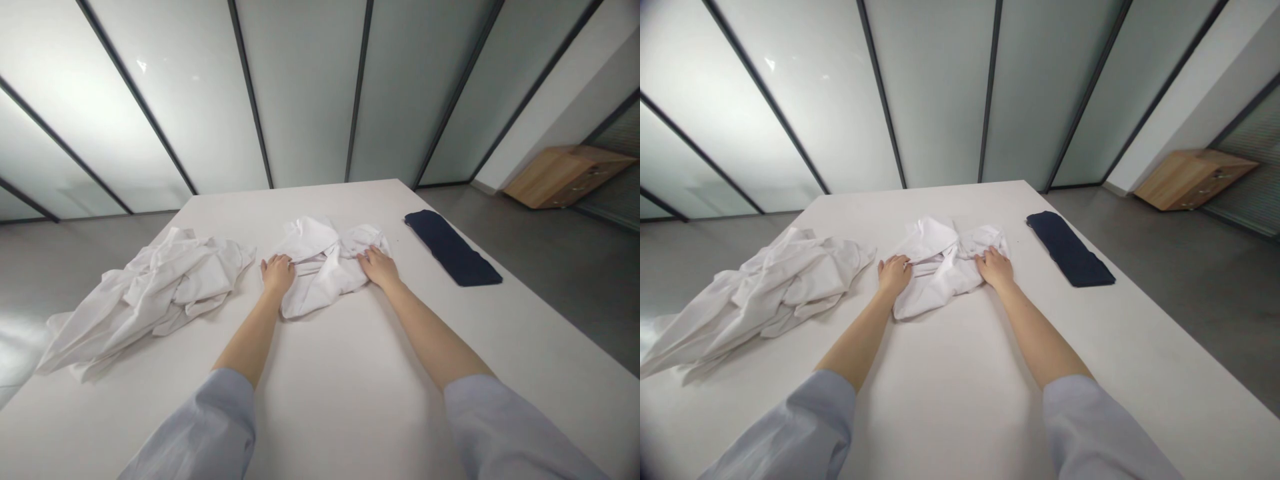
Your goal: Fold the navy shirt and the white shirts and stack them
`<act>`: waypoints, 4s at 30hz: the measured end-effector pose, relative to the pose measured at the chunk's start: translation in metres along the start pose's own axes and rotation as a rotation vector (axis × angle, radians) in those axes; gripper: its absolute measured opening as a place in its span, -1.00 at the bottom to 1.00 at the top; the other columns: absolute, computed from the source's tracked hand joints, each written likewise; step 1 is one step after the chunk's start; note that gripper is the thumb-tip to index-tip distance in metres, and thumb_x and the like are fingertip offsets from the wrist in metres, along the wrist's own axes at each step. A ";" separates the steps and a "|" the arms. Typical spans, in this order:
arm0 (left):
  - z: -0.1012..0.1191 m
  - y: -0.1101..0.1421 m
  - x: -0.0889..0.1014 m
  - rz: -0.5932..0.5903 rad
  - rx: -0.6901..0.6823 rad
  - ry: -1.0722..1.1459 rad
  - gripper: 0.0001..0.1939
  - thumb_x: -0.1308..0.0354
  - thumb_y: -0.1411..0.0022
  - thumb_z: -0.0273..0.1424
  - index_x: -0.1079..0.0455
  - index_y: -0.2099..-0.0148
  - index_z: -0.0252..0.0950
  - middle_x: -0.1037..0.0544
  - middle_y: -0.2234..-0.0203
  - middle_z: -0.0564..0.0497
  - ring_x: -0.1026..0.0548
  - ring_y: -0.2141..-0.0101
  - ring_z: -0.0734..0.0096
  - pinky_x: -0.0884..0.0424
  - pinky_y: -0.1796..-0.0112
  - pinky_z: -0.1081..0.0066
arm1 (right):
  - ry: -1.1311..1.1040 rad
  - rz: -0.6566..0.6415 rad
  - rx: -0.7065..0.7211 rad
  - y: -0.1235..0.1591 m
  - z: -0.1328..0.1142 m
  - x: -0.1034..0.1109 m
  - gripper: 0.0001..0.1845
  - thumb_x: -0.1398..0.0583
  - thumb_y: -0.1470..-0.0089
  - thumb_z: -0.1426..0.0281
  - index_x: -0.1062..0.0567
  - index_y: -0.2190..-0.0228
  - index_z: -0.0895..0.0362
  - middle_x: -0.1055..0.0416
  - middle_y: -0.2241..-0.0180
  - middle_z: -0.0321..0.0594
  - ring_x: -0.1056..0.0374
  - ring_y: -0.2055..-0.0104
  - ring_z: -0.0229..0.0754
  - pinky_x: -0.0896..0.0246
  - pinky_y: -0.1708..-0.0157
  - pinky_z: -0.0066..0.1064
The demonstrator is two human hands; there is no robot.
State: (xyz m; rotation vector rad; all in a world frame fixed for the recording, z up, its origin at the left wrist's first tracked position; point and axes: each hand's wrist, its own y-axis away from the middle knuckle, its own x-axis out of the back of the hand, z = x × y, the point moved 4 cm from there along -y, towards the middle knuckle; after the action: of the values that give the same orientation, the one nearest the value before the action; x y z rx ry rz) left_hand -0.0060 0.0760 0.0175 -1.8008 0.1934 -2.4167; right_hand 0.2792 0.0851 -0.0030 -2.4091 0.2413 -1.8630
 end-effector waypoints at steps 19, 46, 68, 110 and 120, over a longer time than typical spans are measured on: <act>-0.007 0.001 -0.005 -0.029 0.023 -0.069 -0.54 0.00 -0.25 -0.22 -0.35 -0.16 -0.18 -0.31 -0.23 -0.12 -0.14 -0.26 -0.02 0.02 -0.22 -0.13 | 0.085 0.110 0.081 0.001 0.007 0.019 -0.66 -0.12 -0.12 0.28 -0.58 0.16 0.17 -0.38 -0.07 0.06 -0.21 -0.15 0.14 -0.11 -0.06 -0.09; -0.003 -0.003 -0.010 -0.002 -0.017 -0.005 -0.58 -0.05 -0.23 -0.19 -0.38 -0.10 -0.17 -0.37 -0.19 -0.09 -0.17 -0.25 0.01 0.07 -0.24 -0.14 | -0.664 0.548 -0.407 -0.007 0.052 0.015 -0.72 -0.06 -0.06 0.17 -0.40 0.41 0.12 -0.44 0.44 -0.15 -0.33 0.34 -0.07 -0.23 0.27 -0.29; 0.064 0.027 0.002 -0.264 -0.383 0.032 -0.19 -0.02 0.00 0.31 -0.45 0.06 -0.31 -0.54 0.13 -0.21 -0.47 0.07 -0.01 -0.30 0.04 0.17 | -0.124 -0.122 0.000 0.008 -0.016 0.016 -0.61 -0.05 -0.20 0.11 -0.51 0.21 0.12 -0.55 0.19 -0.03 -0.44 0.18 -0.04 -0.10 0.31 -0.41; 0.016 0.007 0.007 0.069 -0.035 -0.109 -0.49 0.02 -0.30 -0.17 -0.22 -0.25 -0.20 -0.31 -0.21 -0.20 -0.22 -0.20 0.03 -0.13 -0.14 0.08 | 0.085 -0.299 0.223 0.026 -0.060 0.038 -0.54 0.02 -0.27 0.14 -0.59 0.21 0.12 -0.56 0.21 -0.01 -0.45 0.16 0.00 -0.23 0.21 -0.32; 0.033 0.012 -0.007 -0.130 -0.170 -0.048 -0.20 0.09 -0.16 0.24 -0.25 -0.20 -0.25 -0.39 -0.12 -0.22 -0.30 -0.15 -0.04 -0.07 -0.16 0.02 | -0.002 -0.091 0.293 0.013 -0.039 0.012 -0.46 -0.16 -0.12 0.28 -0.38 -0.13 0.15 -0.21 -0.23 0.03 -0.11 -0.26 0.07 -0.01 -0.18 -0.12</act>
State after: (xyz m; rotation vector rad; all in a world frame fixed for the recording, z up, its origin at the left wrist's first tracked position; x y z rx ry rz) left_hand 0.0275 0.0644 0.0184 -2.0000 0.2938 -2.5098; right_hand 0.2439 0.0711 0.0164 -2.2556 -0.1359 -1.7856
